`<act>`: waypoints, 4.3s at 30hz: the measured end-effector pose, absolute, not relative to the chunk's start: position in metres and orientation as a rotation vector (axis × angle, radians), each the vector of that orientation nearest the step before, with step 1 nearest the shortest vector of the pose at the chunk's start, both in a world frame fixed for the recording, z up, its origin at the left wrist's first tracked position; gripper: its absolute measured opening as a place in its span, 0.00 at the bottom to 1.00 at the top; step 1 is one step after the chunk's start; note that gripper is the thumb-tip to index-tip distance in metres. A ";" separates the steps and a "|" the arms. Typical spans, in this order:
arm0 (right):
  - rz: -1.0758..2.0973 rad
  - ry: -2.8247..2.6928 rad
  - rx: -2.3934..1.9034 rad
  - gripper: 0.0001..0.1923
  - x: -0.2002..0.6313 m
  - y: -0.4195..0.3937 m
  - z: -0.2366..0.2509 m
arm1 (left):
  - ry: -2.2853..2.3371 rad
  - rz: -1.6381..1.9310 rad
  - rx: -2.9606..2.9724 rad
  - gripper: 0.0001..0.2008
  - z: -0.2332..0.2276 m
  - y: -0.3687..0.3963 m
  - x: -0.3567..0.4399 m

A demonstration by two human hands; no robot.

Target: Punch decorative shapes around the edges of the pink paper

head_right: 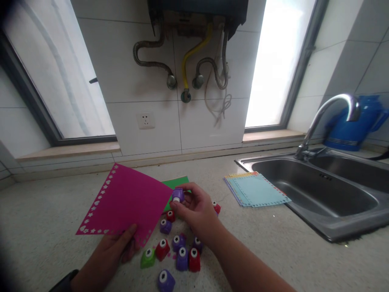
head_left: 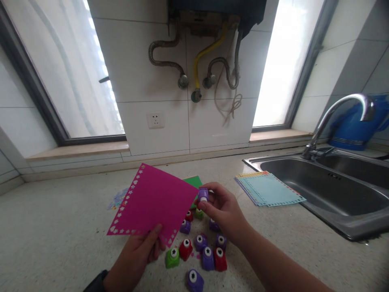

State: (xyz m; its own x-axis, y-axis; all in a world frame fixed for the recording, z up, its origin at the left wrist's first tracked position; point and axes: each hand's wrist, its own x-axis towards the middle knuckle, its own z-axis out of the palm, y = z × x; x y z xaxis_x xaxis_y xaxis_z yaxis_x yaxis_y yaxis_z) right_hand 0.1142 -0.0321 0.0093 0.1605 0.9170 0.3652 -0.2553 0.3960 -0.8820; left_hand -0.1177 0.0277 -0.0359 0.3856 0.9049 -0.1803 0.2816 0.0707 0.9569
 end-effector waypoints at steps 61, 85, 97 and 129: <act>1.190 -1.067 -0.898 0.17 0.106 -0.035 0.010 | 1.062 0.664 1.526 0.32 -0.041 0.024 -0.121; 1.508 -1.204 -1.146 0.14 0.081 -0.047 0.005 | 0.812 0.705 1.497 0.24 -0.034 0.016 -0.116; 1.543 -1.172 -1.127 0.13 0.080 -0.045 0.001 | 0.879 0.717 1.577 0.22 -0.036 0.014 -0.116; 1.472 -1.199 -1.227 0.14 0.083 -0.040 -0.002 | 0.904 0.716 1.649 0.12 -0.030 0.015 -0.117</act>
State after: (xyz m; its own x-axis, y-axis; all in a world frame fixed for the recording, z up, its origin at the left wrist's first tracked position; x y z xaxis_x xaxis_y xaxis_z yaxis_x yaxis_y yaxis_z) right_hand 0.0833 -0.0396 -0.0018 -0.1542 0.9733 -0.1698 -0.0313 -0.1765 -0.9838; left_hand -0.1169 0.0148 -0.0303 0.5310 0.8473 0.0102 0.2035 -0.1392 0.9691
